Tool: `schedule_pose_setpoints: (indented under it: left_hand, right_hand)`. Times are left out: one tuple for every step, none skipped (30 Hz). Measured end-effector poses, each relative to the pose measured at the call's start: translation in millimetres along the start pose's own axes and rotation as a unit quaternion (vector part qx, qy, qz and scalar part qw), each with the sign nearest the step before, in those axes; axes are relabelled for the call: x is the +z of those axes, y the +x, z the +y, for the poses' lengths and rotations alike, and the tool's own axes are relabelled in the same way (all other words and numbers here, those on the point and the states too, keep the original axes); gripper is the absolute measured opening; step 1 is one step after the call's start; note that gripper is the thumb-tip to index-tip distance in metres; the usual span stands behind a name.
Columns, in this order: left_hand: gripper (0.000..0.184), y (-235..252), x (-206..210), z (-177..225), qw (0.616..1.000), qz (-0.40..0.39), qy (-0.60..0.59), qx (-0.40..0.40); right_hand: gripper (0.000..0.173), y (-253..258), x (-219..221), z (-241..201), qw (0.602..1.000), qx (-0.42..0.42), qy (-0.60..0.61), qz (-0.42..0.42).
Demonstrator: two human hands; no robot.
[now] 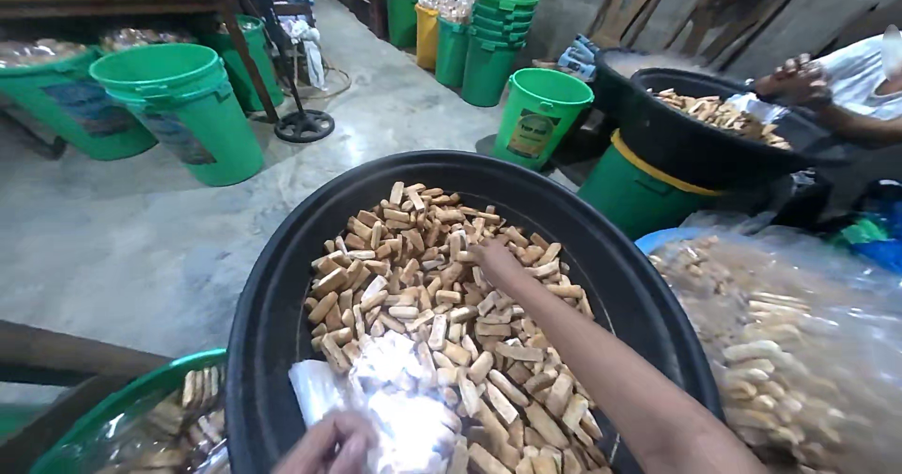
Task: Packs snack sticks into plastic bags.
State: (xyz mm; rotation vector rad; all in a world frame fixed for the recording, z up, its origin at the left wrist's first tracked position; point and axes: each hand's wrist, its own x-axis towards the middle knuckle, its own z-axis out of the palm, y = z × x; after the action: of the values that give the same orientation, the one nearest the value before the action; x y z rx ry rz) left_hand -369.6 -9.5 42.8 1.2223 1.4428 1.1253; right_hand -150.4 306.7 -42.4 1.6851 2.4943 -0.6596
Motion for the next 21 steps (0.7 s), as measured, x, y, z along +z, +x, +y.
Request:
schedule_pose_setpoints:
  left_hand:
    - [0.013,14.0,4.5,5.3,0.999,0.038,-0.034,0.012]
    - [0.014,30.8,10.4,11.2,0.994,0.072,-0.074,0.030]
    - [0.017,49.9,17.6,20.1,0.987,0.100,-0.121,0.044]
    - [0.020,69.4,25.7,33.7,0.977,0.117,-0.170,0.049]
    - [0.023,87.6,33.8,49.4,0.967,0.128,-0.216,0.043]
    - [0.025,104.3,41.0,63.0,0.958,0.138,-0.250,0.033]
    - [0.025,119.6,46.9,70.5,0.951,0.146,-0.270,0.029]
    - [0.023,133.4,50.3,70.7,0.949,0.145,-0.280,0.031]
    - [0.018,145.2,51.2,64.8,0.952,0.135,-0.272,0.037]
    - [0.013,154.6,49.7,56.4,0.960,0.124,-0.246,0.038]
    - [0.014,161.8,46.0,46.5,0.972,0.105,-0.205,0.038]
    - [0.015,167.6,42.1,36.6,0.982,0.089,-0.162,0.035]
    - [0.015,172.1,39.0,28.1,0.988,0.077,-0.130,0.029]
    - [0.015,175.0,36.9,21.1,0.991,0.071,-0.114,0.025]
    - [0.016,176.9,36.0,16.0,0.991,0.071,-0.109,0.024]
    - [0.017,178.3,35.6,13.7,0.991,0.071,-0.114,0.027]
    - [0.017,179.1,35.7,13.5,0.990,0.065,-0.124,0.034]
    - [0.019,179.1,36.7,13.4,0.987,0.055,-0.141,0.044]
    - [0.021,178.7,37.8,12.5,0.985,0.042,-0.160,0.055]
    - [0.022,177.9,38.9,11.5,0.983,0.032,-0.170,0.063]
    - [0.020,177.4,39.5,9.9,0.982,0.021,-0.173,0.071]
  right_hand:
    - [0.039,2.3,2.2,-3.1,1.000,-0.001,-0.002,-0.002]
    - [0.038,3.4,3.0,-6.7,1.000,-0.002,-0.010,-0.007]
    - [0.037,3.5,3.2,-9.7,1.000,-0.001,-0.016,-0.013]
    - [0.037,3.8,4.4,-11.7,1.000,0.003,-0.015,-0.017]
    - [0.036,4.8,6.9,-12.6,1.000,0.009,-0.009,-0.019]
    - [0.036,6.3,9.4,-13.6,1.000,0.016,-0.001,-0.021]
    - [0.037,6.4,11.1,-15.6,0.999,0.024,-0.003,-0.022]
    - [0.039,5.2,12.9,-18.2,0.999,0.033,-0.007,-0.023]
    - [0.042,4.6,17.3,-19.8,0.999,0.037,-0.017,-0.018]
    - [0.044,5.6,24.3,-20.1,0.999,0.032,-0.035,-0.005]
    - [0.045,2.8,29.5,-22.1,0.998,0.015,-0.053,0.015]
    - [0.042,-2.9,35.2,-23.4,0.996,-0.016,-0.074,0.048]
    - [0.038,-6.1,45.4,-20.4,0.989,-0.055,-0.098,0.096]
    - [0.037,-8.2,54.4,-17.3,0.982,-0.078,-0.113,0.127]
    - [0.040,-11.0,56.8,-18.4,0.984,-0.072,-0.111,0.116]
    - [0.044,-14.3,52.3,-23.5,0.991,-0.049,-0.099,0.082]
    - [0.048,-17.9,43.9,-29.8,0.995,-0.026,-0.081,0.051]
    - [0.051,-22.8,33.6,-35.8,0.997,-0.009,-0.069,0.022]
    - [0.053,-31.0,24.2,-39.7,0.998,-0.006,-0.065,0.005]
    - [0.054,-40.9,17.6,-39.9,0.998,-0.018,-0.067,-0.004]
    - [0.053,-51.6,14.2,-35.5,0.997,-0.037,-0.070,-0.007]
